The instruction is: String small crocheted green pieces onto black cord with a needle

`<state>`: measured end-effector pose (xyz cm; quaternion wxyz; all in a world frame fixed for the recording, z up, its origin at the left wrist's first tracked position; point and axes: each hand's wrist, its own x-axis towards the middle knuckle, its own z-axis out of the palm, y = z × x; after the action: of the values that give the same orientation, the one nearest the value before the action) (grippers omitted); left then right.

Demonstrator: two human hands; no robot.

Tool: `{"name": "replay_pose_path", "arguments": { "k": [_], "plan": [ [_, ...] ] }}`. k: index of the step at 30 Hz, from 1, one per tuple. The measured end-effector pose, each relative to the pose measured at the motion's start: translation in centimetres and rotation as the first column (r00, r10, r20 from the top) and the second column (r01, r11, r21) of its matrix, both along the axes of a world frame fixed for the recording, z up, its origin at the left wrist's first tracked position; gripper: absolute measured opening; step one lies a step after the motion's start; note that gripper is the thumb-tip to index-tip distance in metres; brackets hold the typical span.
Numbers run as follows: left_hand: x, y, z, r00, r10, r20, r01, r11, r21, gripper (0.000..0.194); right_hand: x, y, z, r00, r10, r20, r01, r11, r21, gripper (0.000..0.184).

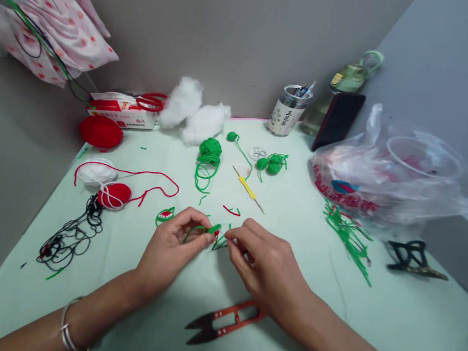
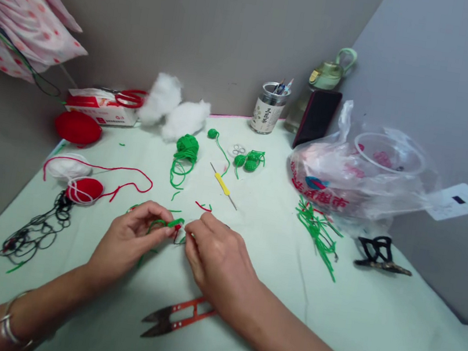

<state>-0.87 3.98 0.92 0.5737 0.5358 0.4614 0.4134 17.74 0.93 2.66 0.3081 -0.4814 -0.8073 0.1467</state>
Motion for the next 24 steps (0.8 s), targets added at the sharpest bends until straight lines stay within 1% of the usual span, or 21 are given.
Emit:
{"name": "replay_pose_path", "arguments": {
  "k": [2, 4, 5, 7, 9, 11, 12, 15, 17, 19, 22, 24],
  "plan": [
    [0.1, -0.3, 0.0, 0.997, 0.010, -0.083, 0.001, 0.991, 0.135, 0.005, -0.3, -0.1, -0.2, 0.999, -0.022, -0.046, 0.019, 0.999, -0.049, 0.013],
    [0.2, -0.6, 0.0, 0.992, 0.000, -0.128, 0.027, 0.977, 0.211, 0.004, -0.6, 0.0, -0.2, 0.991, -0.050, -0.122, 0.032, 0.989, -0.143, 0.010],
    [0.2, -0.6, 0.0, 0.992, -0.002, -0.129, 0.030, 0.976, 0.215, 0.005, -0.6, 0.1, -0.1, 0.984, -0.063, -0.168, 0.028, 0.978, -0.205, 0.008],
    [0.1, -0.7, -0.1, 0.995, 0.007, -0.097, 0.010, 0.984, 0.177, 0.006, -0.5, 0.4, 0.2, 0.964, -0.089, -0.249, 0.006, 0.949, -0.315, 0.004],
    [0.0, -0.6, -0.1, 0.998, 0.005, -0.057, 0.003, 0.988, 0.154, 0.008, 0.0, 0.8, 0.6, 0.944, -0.117, -0.308, -0.001, 0.934, -0.358, 0.016],
    [-0.1, -0.6, -0.1, 0.999, -0.019, -0.040, 0.027, 0.979, 0.200, 0.010, 0.6, 1.3, 0.9, 0.931, -0.128, -0.342, -0.010, 0.928, -0.373, 0.025],
    [-0.2, -0.6, -0.1, 0.999, -0.033, -0.041, 0.042, 0.969, 0.242, 0.011, 0.8, 1.5, 0.9, 0.925, -0.121, -0.360, -0.033, 0.919, -0.393, 0.026],
    [-0.5, -0.8, -0.2, 0.996, -0.050, -0.079, 0.075, 0.931, 0.357, 0.017, 1.0, 1.8, 0.9, 0.901, -0.096, -0.423, -0.130, 0.871, -0.475, 0.019],
    [-0.6, -0.9, -0.2, 0.992, -0.044, -0.120, 0.090, 0.907, 0.412, 0.021, 0.9, 1.9, 0.8, 0.880, -0.095, -0.466, -0.166, 0.858, -0.487, 0.017],
    [-0.7, -1.0, -0.2, 0.988, -0.039, -0.147, 0.102, 0.883, 0.458, 0.024, 0.8, 1.8, 0.8, 0.868, -0.094, -0.488, -0.171, 0.866, -0.470, 0.015],
    [-0.7, -1.0, -0.3, 0.986, -0.040, -0.161, 0.118, 0.852, 0.511, 0.026, 0.8, 1.6, 1.0, 0.874, -0.086, -0.478, -0.152, 0.886, -0.437, 0.014],
    [-0.7, -0.8, -0.4, 0.987, -0.043, -0.157, 0.123, 0.826, 0.551, 0.026, 1.0, 1.5, 1.2, 0.882, -0.065, -0.466, -0.161, 0.889, -0.429, 0.014]
  ]
}}
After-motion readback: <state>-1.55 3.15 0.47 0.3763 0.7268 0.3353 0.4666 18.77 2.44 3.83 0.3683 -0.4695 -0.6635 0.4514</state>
